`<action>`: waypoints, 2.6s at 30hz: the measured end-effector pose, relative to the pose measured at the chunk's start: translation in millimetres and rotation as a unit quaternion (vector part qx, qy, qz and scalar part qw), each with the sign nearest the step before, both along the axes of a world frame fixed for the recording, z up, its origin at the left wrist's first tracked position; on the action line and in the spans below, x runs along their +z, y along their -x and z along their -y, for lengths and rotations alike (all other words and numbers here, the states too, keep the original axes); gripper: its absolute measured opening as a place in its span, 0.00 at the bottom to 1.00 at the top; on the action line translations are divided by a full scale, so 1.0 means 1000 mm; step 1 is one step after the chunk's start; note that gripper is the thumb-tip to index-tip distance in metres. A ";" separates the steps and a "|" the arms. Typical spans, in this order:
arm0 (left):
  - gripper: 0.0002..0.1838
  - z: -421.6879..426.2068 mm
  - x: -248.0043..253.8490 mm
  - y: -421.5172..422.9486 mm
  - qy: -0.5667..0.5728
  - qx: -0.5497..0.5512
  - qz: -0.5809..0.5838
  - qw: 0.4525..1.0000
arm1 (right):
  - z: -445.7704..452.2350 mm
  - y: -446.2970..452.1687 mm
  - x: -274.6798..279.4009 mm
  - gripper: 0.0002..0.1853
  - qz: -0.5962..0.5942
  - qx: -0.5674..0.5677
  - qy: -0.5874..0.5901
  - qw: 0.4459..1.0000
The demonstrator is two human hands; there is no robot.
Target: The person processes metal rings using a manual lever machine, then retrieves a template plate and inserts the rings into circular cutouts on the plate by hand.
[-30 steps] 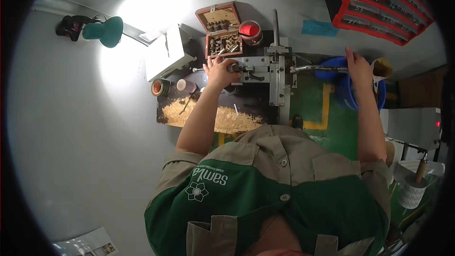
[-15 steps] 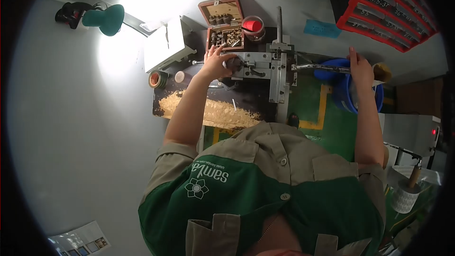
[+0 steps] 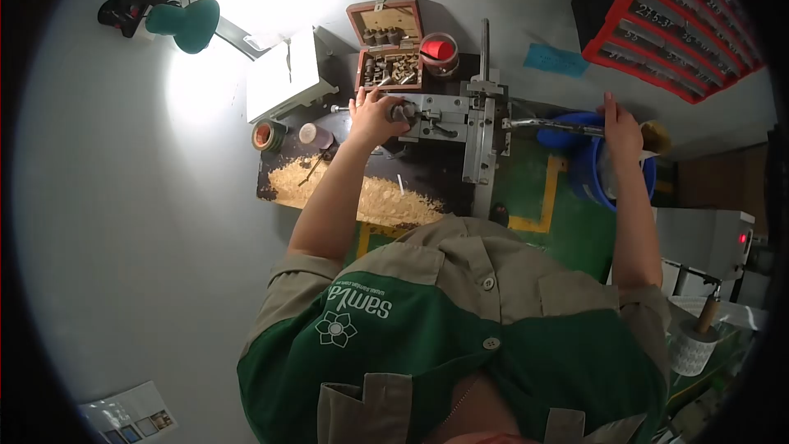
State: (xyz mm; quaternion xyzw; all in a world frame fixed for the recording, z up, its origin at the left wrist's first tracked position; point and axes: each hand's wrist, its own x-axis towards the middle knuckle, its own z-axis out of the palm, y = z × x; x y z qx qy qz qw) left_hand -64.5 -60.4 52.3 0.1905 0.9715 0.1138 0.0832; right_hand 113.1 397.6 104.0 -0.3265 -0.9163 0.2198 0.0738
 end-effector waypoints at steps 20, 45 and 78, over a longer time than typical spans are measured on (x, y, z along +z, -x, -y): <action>0.44 -0.002 -0.023 -0.003 -0.034 -0.002 -0.034 0.999 | 0.007 0.002 0.006 0.35 0.005 0.000 -0.002 1.000; 0.42 -0.003 -0.019 -0.021 -0.038 0.089 -0.040 0.995 | 0.005 0.002 -0.007 0.30 -0.002 -0.018 -0.069 0.997; 0.51 -0.007 0.004 0.012 0.049 -0.150 0.007 0.987 | 0.008 -0.002 -0.017 0.30 -0.024 -0.021 -0.119 0.992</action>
